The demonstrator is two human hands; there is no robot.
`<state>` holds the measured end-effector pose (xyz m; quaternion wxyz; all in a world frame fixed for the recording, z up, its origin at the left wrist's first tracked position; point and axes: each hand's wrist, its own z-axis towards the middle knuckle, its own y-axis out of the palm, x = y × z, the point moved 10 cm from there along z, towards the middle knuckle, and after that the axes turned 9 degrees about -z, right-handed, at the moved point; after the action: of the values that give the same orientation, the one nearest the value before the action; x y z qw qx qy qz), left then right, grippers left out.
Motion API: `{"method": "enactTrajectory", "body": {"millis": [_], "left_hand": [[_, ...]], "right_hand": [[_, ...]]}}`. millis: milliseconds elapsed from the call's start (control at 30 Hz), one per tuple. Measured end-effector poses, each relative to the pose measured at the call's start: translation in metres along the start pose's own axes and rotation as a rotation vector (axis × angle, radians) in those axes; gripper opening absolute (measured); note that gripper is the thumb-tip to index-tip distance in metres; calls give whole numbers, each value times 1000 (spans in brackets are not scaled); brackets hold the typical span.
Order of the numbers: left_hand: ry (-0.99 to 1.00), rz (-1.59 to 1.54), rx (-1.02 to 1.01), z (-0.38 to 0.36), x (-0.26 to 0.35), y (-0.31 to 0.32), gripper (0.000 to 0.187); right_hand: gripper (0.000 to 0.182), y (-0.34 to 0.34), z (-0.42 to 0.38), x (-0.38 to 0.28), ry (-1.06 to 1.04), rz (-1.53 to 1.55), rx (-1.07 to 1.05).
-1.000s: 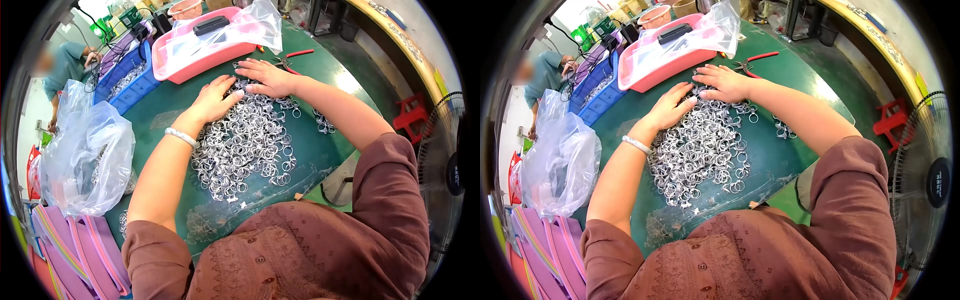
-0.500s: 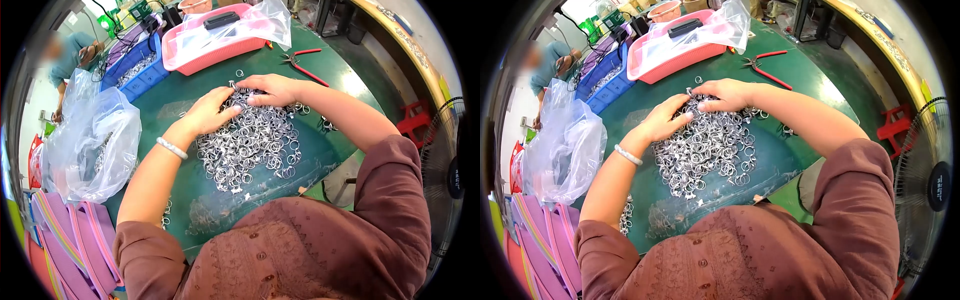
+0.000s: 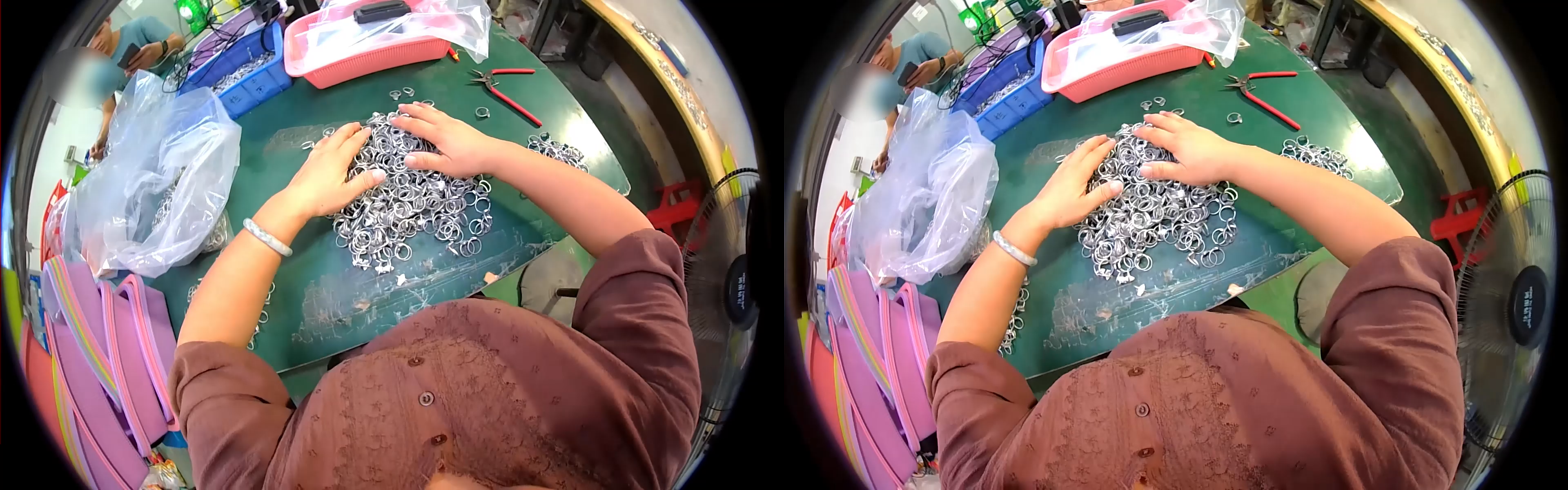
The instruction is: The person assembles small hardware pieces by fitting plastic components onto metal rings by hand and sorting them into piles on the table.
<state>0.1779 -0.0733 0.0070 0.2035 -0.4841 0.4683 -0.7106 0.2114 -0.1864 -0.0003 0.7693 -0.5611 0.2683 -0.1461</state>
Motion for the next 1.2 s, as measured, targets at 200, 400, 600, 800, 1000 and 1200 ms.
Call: {"method": "enactTrajectory", "body": {"millis": [200, 400, 600, 800, 1000, 1200], "left_hand": [[32, 169, 59, -48, 44, -5, 88], [-1, 224, 74, -70, 73, 21, 91], [-13, 186, 201, -77, 56, 5, 71], [51, 34, 428, -93, 50, -16, 41], [45, -155, 662, -108, 31, -32, 25], [-54, -358, 768, -122, 0, -40, 19]], "right_hand": [[59, -15, 32, 21, -36, -116, 147], [55, 10, 43, 5, 29, 144, -117], [41, -14, 57, -7, -7, 24, 22], [23, 3, 108, -53, -79, -112, 51], [28, 48, 151, -84, -96, -260, -71], [21, 38, 154, -71, 45, 193, -27]]}}
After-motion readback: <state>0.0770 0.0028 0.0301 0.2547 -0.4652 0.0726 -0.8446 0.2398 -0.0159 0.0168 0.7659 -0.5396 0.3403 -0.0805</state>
